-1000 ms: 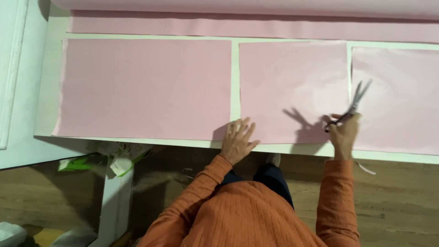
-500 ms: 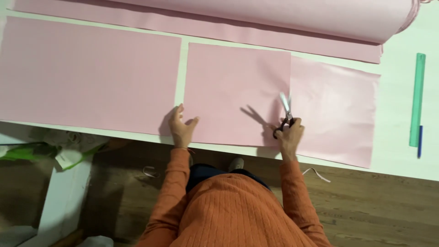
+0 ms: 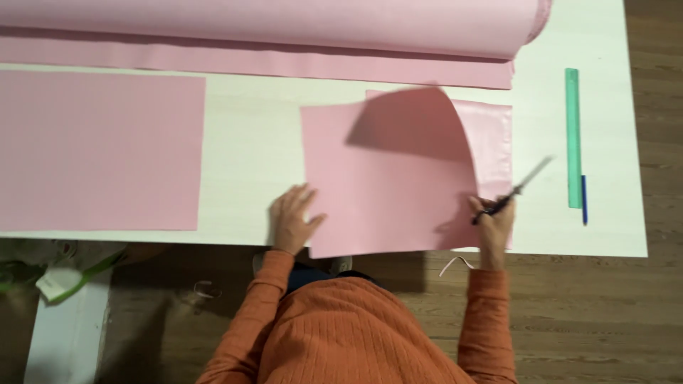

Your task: Cutting several rectangular pieces from a large roll of pink fabric using scissors on a workshop table.

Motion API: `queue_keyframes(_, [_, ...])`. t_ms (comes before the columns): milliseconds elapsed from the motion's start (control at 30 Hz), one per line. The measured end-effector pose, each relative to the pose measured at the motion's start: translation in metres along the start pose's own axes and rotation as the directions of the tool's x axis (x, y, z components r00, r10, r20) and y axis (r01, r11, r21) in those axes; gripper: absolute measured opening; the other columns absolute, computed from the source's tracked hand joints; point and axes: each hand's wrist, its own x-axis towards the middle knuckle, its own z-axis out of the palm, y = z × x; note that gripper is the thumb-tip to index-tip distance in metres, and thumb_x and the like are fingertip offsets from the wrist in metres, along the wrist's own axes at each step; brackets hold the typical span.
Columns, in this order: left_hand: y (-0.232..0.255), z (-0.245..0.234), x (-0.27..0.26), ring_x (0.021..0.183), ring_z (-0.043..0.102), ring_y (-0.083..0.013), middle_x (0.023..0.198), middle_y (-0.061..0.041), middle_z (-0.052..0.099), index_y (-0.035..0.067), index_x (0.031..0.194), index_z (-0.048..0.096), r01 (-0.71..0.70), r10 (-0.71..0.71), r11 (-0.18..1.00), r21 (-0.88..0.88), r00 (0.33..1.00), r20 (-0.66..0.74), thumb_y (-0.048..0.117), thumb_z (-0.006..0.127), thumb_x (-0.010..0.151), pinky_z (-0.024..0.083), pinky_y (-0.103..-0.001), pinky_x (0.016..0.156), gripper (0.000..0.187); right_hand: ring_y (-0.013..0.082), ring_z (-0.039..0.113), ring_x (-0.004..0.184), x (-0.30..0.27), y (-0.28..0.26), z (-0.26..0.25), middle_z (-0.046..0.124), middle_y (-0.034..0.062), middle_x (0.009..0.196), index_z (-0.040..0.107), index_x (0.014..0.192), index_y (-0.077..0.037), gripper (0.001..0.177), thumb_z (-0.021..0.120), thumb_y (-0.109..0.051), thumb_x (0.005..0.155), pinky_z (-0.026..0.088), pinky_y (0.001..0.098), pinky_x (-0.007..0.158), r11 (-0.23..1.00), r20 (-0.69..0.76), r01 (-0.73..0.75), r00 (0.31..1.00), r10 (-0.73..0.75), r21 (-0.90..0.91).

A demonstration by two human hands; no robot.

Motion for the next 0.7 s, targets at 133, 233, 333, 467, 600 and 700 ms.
queue_keyframes(133, [0.059, 0.046, 0.010, 0.149, 0.044, -0.0355, 0.162, -0.011, 0.048, 0.028, 0.149, 0.059, -0.314, 0.324, 0.945, -0.091, 0.937, 0.131, 0.063, 0.071, 0.090, 0.026, -0.062, 0.124, 0.070, 0.0250, 0.070, 0.099, 0.047, 0.107, -0.084, 0.061, 0.0120, 0.106, 0.040, 0.120, -0.007, 0.063, 0.096, -0.016, 0.092, 0.054, 0.0319, 0.077, 0.992, -0.162, 0.018, 0.986, -0.039, -0.128])
queue_keyframes(233, [0.091, 0.050, 0.013, 0.154, 0.033, -0.0429, 0.168, -0.016, 0.036, 0.028, 0.158, 0.048, -0.411, 0.420, 0.907, -0.091, 0.876, 0.235, 0.079, 0.065, 0.082, 0.020, -0.063, 0.127, 0.093, 0.0309, 0.071, 0.100, 0.074, 0.153, -0.114, 0.067, 0.0136, 0.105, 0.045, 0.119, -0.007, 0.064, 0.099, -0.023, 0.090, 0.055, 0.0402, 0.081, 0.942, -0.206, -0.079, 0.978, 0.011, -0.327])
queue_keyframes(333, [0.106, 0.042, 0.009, 0.157, 0.022, -0.0498, 0.172, -0.017, 0.028, 0.029, 0.162, 0.041, -0.490, 0.473, 0.871, -0.037, 0.817, 0.330, 0.093, 0.063, 0.067, 0.012, -0.065, 0.128, 0.117, 0.0332, 0.074, 0.092, 0.091, 0.200, -0.125, 0.074, 0.0124, 0.098, 0.052, 0.116, -0.011, 0.062, 0.102, -0.028, 0.085, 0.058, 0.0429, 0.076, 0.870, -0.279, -0.176, 0.959, 0.046, -0.461])
queue_keyframes(467, [0.101, 0.053, 0.007, 0.159, 0.017, -0.0514, 0.174, -0.015, 0.023, 0.030, 0.162, 0.041, -0.546, 0.531, 0.837, -0.040, 0.790, 0.308, 0.082, 0.076, 0.063, 0.020, -0.061, 0.129, 0.117, 0.0356, 0.074, 0.093, 0.099, 0.222, -0.124, 0.074, 0.0130, 0.097, 0.056, 0.114, -0.016, 0.058, 0.101, -0.030, 0.082, 0.061, 0.0429, 0.074, 0.855, -0.322, -0.208, 0.945, 0.052, -0.475])
queue_keyframes(600, [0.094, 0.062, 0.007, 0.159, 0.020, -0.0486, 0.172, -0.012, 0.027, 0.034, 0.161, 0.042, -0.548, 0.553, 0.829, -0.112, 0.773, 0.310, 0.078, 0.076, 0.068, 0.022, -0.059, 0.129, 0.108, 0.0443, 0.072, 0.100, 0.090, 0.195, -0.118, 0.073, 0.0236, 0.102, 0.055, 0.115, -0.004, 0.053, 0.097, -0.017, 0.086, 0.060, 0.0493, 0.079, 0.869, -0.299, -0.161, 0.954, 0.015, -0.467])
queue_keyframes(700, [0.089, 0.060, 0.009, 0.159, 0.020, -0.0455, 0.171, -0.011, 0.030, 0.034, 0.159, 0.046, -0.550, 0.571, 0.819, -0.161, 0.760, 0.310, 0.074, 0.065, 0.086, 0.021, -0.055, 0.130, 0.085, 0.0431, 0.072, 0.100, 0.091, 0.195, -0.115, 0.074, 0.0214, 0.102, 0.055, 0.116, -0.003, 0.055, 0.098, -0.019, 0.085, 0.061, 0.0485, 0.078, 0.885, -0.312, -0.151, 0.950, 0.007, -0.440])
